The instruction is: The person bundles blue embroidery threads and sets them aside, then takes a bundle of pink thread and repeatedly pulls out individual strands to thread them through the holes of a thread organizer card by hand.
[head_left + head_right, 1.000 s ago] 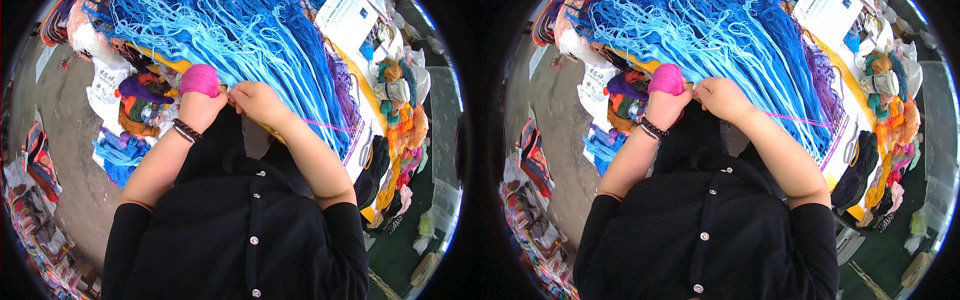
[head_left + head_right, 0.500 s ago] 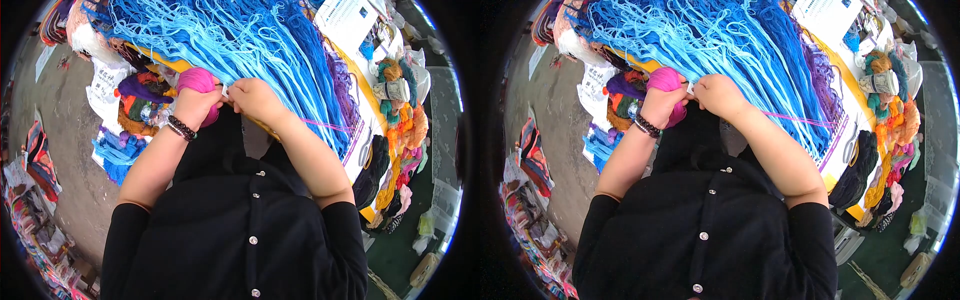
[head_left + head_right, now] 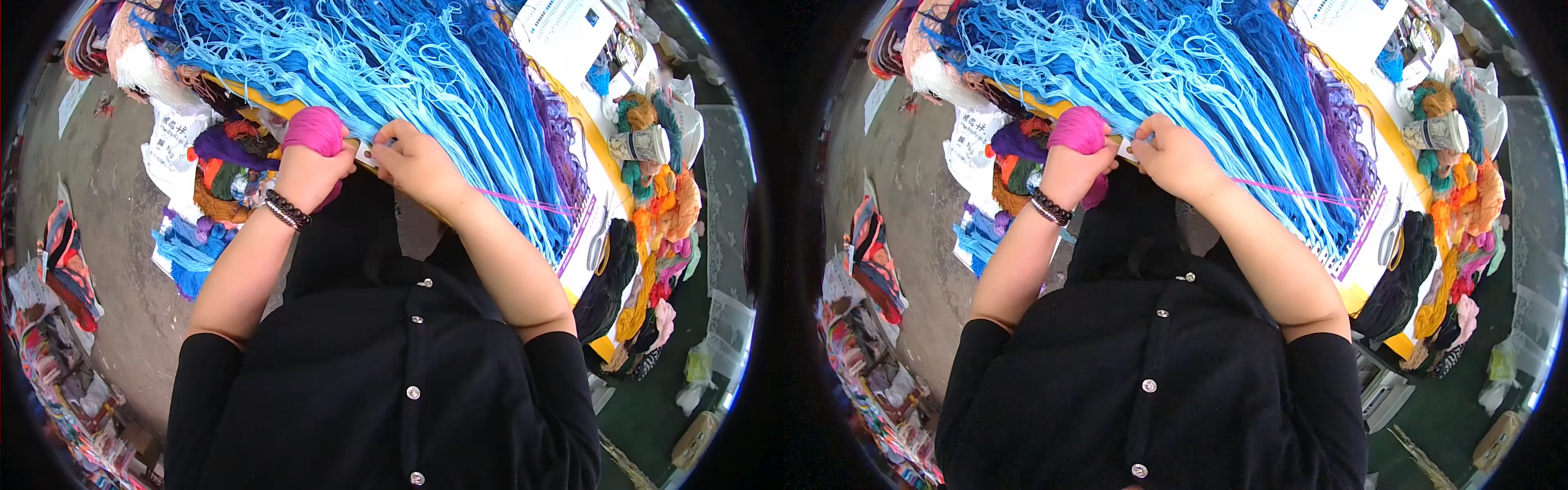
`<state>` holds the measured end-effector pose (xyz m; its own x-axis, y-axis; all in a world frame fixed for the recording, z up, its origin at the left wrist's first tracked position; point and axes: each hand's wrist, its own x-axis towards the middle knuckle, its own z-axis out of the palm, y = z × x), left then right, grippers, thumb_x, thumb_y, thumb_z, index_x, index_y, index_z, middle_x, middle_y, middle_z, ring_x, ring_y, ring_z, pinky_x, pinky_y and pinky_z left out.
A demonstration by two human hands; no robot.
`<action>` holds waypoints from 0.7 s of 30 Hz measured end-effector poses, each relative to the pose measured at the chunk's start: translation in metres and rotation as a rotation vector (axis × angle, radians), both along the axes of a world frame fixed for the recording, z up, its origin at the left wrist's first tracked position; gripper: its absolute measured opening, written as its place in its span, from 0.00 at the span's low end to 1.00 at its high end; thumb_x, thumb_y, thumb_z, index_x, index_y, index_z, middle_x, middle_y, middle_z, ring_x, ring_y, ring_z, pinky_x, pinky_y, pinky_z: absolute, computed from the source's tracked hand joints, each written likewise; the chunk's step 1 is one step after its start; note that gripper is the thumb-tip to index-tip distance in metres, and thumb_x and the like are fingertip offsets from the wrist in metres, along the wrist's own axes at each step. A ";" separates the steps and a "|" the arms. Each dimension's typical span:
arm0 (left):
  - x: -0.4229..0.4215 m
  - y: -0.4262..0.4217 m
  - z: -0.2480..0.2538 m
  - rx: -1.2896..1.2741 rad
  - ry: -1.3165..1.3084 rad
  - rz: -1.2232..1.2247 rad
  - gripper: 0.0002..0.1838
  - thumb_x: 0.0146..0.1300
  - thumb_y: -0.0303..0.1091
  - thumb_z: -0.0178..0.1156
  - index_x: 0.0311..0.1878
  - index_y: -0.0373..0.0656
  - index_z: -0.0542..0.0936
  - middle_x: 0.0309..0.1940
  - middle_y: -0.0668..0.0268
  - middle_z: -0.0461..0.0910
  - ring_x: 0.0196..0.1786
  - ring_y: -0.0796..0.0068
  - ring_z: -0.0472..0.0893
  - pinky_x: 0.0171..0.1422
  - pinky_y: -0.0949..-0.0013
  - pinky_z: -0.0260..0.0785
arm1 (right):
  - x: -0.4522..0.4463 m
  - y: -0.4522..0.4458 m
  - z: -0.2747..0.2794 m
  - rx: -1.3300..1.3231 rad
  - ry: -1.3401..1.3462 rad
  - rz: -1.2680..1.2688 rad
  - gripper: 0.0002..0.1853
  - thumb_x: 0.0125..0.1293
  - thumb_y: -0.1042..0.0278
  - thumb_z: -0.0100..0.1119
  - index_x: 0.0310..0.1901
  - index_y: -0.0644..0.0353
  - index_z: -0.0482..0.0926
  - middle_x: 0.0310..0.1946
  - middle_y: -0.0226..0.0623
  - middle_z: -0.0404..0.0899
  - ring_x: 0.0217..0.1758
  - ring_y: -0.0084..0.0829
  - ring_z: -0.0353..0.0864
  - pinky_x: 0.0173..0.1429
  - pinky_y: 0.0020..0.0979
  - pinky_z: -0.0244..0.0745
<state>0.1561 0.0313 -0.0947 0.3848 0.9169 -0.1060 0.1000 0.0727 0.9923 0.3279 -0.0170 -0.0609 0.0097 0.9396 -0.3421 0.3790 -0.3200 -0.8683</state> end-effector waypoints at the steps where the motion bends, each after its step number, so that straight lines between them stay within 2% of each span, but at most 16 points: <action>1: -0.001 -0.001 0.002 -0.120 -0.034 0.022 0.11 0.56 0.23 0.60 0.42 0.36 0.73 0.26 0.65 0.77 0.26 0.77 0.81 0.29 0.75 0.71 | 0.001 0.000 -0.003 -0.002 0.002 -0.004 0.10 0.65 0.65 0.54 0.39 0.63 0.71 0.20 0.37 0.77 0.25 0.26 0.77 0.31 0.28 0.70; 3: 0.000 -0.002 0.002 -0.149 -0.032 0.022 0.11 0.56 0.24 0.61 0.43 0.36 0.73 0.27 0.66 0.78 0.27 0.77 0.82 0.29 0.75 0.71 | 0.003 0.002 -0.007 0.039 -0.089 0.037 0.11 0.63 0.68 0.58 0.43 0.62 0.70 0.22 0.34 0.79 0.26 0.20 0.76 0.30 0.24 0.68; 7: 0.004 -0.003 -0.003 -0.138 -0.079 0.008 0.10 0.57 0.23 0.60 0.43 0.36 0.73 0.28 0.65 0.79 0.28 0.76 0.82 0.30 0.76 0.72 | 0.000 0.002 -0.005 0.035 -0.151 0.037 0.12 0.62 0.69 0.59 0.44 0.62 0.71 0.23 0.34 0.79 0.26 0.21 0.76 0.29 0.24 0.68; 10: 0.005 -0.005 -0.002 -0.170 -0.107 0.019 0.11 0.58 0.22 0.59 0.43 0.35 0.73 0.29 0.64 0.80 0.29 0.75 0.83 0.31 0.76 0.72 | 0.000 0.001 -0.009 0.047 -0.160 0.033 0.10 0.62 0.68 0.58 0.43 0.63 0.73 0.21 0.34 0.79 0.25 0.21 0.76 0.29 0.24 0.68; 13: 0.005 -0.003 -0.004 -0.176 -0.104 0.014 0.12 0.58 0.22 0.59 0.45 0.35 0.73 0.30 0.63 0.80 0.30 0.75 0.83 0.32 0.75 0.73 | 0.001 0.001 -0.014 0.086 -0.074 0.000 0.08 0.63 0.67 0.57 0.37 0.63 0.76 0.20 0.34 0.79 0.23 0.21 0.76 0.29 0.25 0.69; 15: 0.003 -0.003 -0.005 -0.177 -0.097 0.006 0.12 0.58 0.22 0.59 0.45 0.34 0.73 0.30 0.62 0.80 0.30 0.75 0.83 0.33 0.75 0.73 | 0.001 -0.001 -0.007 0.099 -0.237 0.081 0.10 0.63 0.65 0.56 0.31 0.64 0.78 0.21 0.36 0.79 0.22 0.26 0.77 0.29 0.29 0.70; 16: 0.003 -0.003 -0.005 -0.193 -0.120 -0.004 0.13 0.58 0.22 0.59 0.46 0.34 0.73 0.31 0.62 0.80 0.31 0.74 0.83 0.33 0.75 0.74 | 0.000 -0.002 -0.006 0.099 -0.236 0.082 0.10 0.63 0.65 0.56 0.31 0.64 0.78 0.21 0.36 0.79 0.22 0.26 0.77 0.29 0.29 0.70; 18: 0.004 -0.003 -0.004 -0.209 -0.143 -0.015 0.13 0.58 0.22 0.59 0.47 0.34 0.72 0.31 0.62 0.81 0.31 0.74 0.83 0.33 0.75 0.74 | -0.003 -0.002 -0.006 0.202 -0.377 0.085 0.11 0.61 0.64 0.56 0.29 0.64 0.78 0.21 0.42 0.79 0.23 0.36 0.78 0.31 0.34 0.71; 19: 0.005 -0.003 -0.003 -0.223 -0.132 -0.012 0.14 0.58 0.22 0.59 0.47 0.34 0.72 0.31 0.61 0.81 0.32 0.74 0.83 0.34 0.75 0.74 | -0.002 -0.002 -0.005 0.202 -0.377 0.084 0.11 0.61 0.64 0.56 0.29 0.64 0.78 0.21 0.42 0.79 0.23 0.36 0.78 0.31 0.34 0.71; 21: 0.004 -0.002 -0.002 -0.237 -0.121 -0.009 0.14 0.58 0.22 0.60 0.48 0.34 0.72 0.32 0.61 0.81 0.32 0.74 0.83 0.35 0.75 0.74 | -0.001 0.001 -0.001 0.195 -0.417 0.150 0.11 0.59 0.63 0.57 0.28 0.64 0.78 0.21 0.49 0.76 0.25 0.45 0.77 0.32 0.37 0.71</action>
<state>0.1606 0.0291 -0.0964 0.4160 0.8682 -0.2705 -0.0166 0.3046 0.9523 0.3272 -0.0159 -0.0619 -0.0323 0.9873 -0.1553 0.7374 -0.0813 -0.6705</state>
